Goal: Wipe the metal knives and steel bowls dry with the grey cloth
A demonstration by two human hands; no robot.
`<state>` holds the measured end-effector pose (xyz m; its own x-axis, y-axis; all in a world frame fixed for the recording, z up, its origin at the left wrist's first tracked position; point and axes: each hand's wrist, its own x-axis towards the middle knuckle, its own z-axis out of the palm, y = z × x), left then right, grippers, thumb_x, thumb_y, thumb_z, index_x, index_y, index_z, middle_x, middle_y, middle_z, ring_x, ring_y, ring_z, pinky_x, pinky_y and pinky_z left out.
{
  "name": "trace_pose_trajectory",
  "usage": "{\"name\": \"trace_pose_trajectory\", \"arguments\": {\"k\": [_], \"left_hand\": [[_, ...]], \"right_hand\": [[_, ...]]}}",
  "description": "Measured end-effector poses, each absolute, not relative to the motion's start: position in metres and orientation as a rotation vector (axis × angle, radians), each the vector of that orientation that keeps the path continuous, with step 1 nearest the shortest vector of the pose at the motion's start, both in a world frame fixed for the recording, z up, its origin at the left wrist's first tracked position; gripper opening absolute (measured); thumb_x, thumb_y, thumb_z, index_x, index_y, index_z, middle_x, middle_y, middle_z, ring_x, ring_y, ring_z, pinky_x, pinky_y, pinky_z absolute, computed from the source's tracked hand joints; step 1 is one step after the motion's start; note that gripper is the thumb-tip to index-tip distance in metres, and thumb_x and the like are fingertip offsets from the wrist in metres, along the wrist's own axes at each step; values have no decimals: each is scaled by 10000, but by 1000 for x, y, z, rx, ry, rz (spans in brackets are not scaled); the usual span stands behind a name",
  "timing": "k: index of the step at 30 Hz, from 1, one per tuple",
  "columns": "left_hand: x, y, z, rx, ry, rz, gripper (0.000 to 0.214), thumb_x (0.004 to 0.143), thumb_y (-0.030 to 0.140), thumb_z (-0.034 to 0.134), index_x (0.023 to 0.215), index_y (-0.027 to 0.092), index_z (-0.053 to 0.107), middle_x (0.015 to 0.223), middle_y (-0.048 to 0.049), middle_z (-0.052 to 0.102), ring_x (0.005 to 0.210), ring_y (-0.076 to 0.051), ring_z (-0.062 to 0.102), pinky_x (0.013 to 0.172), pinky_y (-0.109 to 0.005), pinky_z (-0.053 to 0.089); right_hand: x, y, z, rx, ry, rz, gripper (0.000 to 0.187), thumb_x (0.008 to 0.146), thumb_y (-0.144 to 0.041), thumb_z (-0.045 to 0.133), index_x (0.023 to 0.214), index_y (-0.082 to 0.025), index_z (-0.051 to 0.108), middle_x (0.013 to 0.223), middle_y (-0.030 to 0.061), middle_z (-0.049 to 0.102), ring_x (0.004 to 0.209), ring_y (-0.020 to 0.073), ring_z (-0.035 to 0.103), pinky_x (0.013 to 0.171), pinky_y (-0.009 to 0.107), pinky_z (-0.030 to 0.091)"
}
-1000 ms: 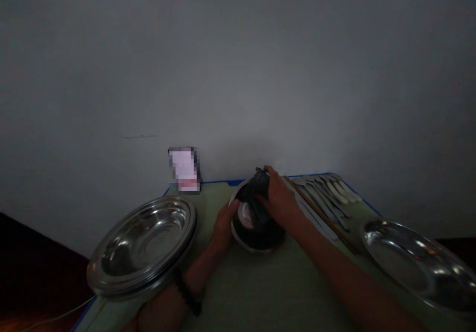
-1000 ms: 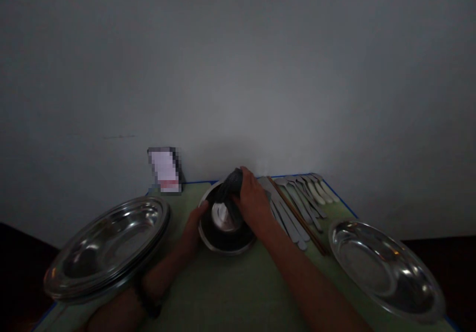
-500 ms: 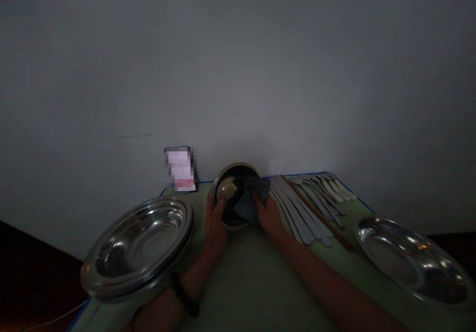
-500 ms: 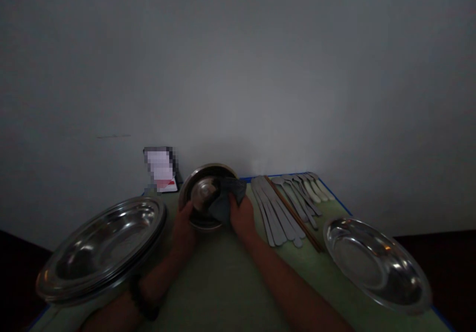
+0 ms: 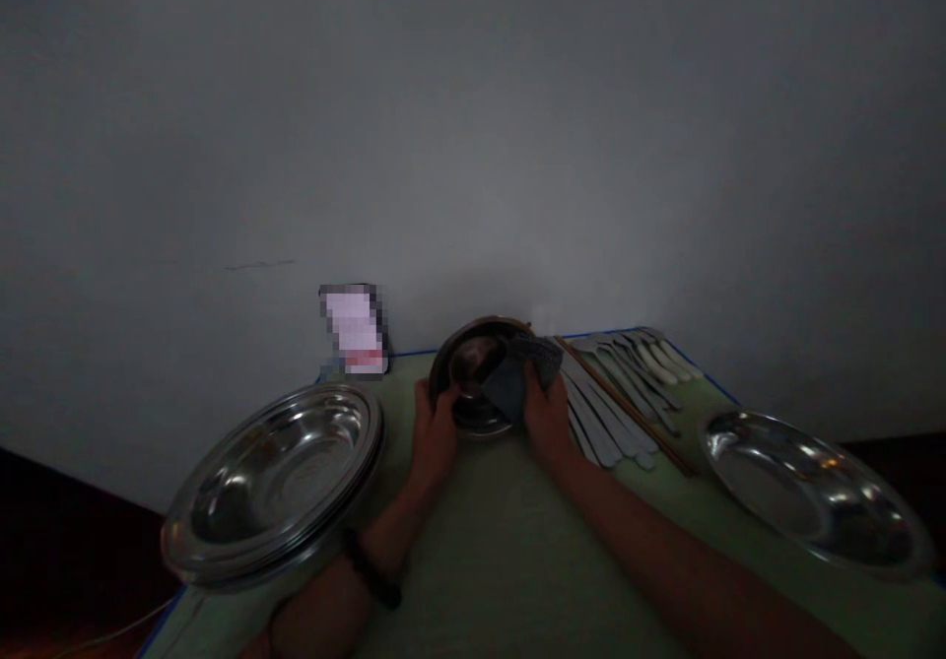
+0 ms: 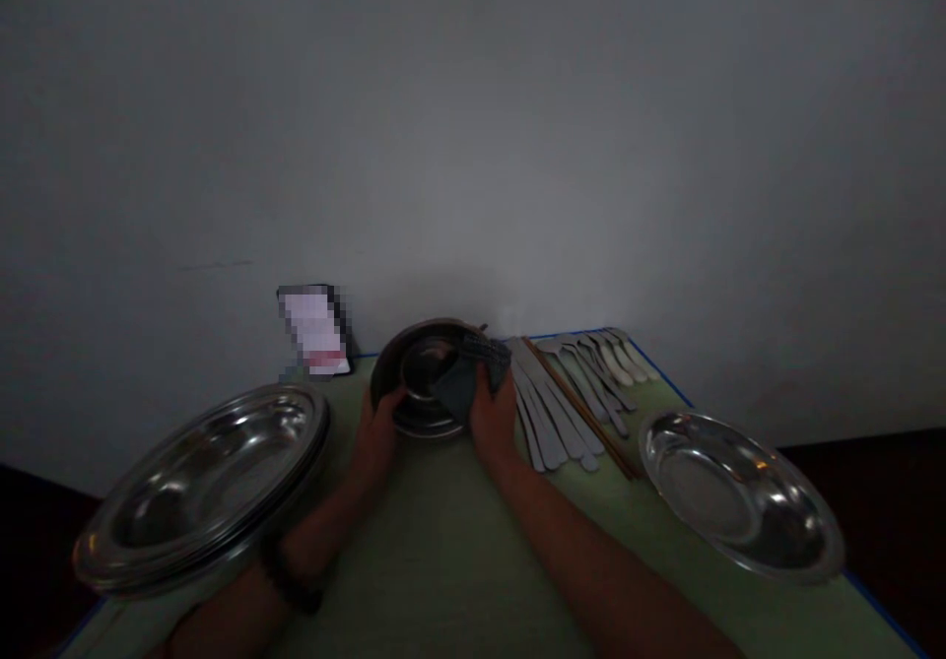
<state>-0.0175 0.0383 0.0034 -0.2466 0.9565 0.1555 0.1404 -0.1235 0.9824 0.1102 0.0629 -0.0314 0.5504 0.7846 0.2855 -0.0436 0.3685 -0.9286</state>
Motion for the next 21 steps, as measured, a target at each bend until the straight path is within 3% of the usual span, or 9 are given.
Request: {"name": "trace_pose_trajectory", "arguments": {"k": [4,9,13,15,19,21], "left_hand": [[-15,39,0,1415,1348,1357,289,809,310,518,1029,162,634,1101,-82,679,1105,-255,577,969,-388,414],[-22,41,-1,1446,1378,1355,362,785,389,566,1018,126,656,1028,-95,714,1035,-277,624,901,-409,471],[-22,41,-1,1504,1357,1388,358,695,330,680,1011,164,656,1071,-72,704,1063,-238,617,912,-347,474],[-19,41,-1,1510,1360,1329,323,690,351,682,949,159,661,996,-75,725,953,-233,665,818,-325,521],[-15,37,1,1480,1381,1157,363,768,487,562,798,139,660,707,-66,728,523,-197,665,501,-295,526],[-15,36,2,1494,1406,1115,322,747,459,596,723,145,663,665,-59,723,498,-186,654,478,-273,513]], "right_hand": [[111,60,-24,-1159,-795,650,568,814,-508,456,1214,-111,526,1286,152,544,1219,242,473,1038,402,312],[109,59,-24,-1250,-937,679,527,805,-531,463,1080,-109,615,1133,174,635,1112,291,553,965,430,379],[105,59,-23,-1243,-1038,624,478,788,-507,518,1065,-130,617,1074,153,658,1052,285,582,932,421,398],[106,60,-24,-1206,-1042,640,461,791,-487,518,1082,-140,606,1092,141,653,1062,271,578,937,409,397],[109,61,-26,-1194,-895,703,463,782,-494,519,1089,-155,591,1138,133,635,1098,264,556,962,413,381],[111,61,-25,-1209,-810,748,509,760,-520,546,1111,-152,561,1144,140,628,1077,264,564,944,412,396]]}}
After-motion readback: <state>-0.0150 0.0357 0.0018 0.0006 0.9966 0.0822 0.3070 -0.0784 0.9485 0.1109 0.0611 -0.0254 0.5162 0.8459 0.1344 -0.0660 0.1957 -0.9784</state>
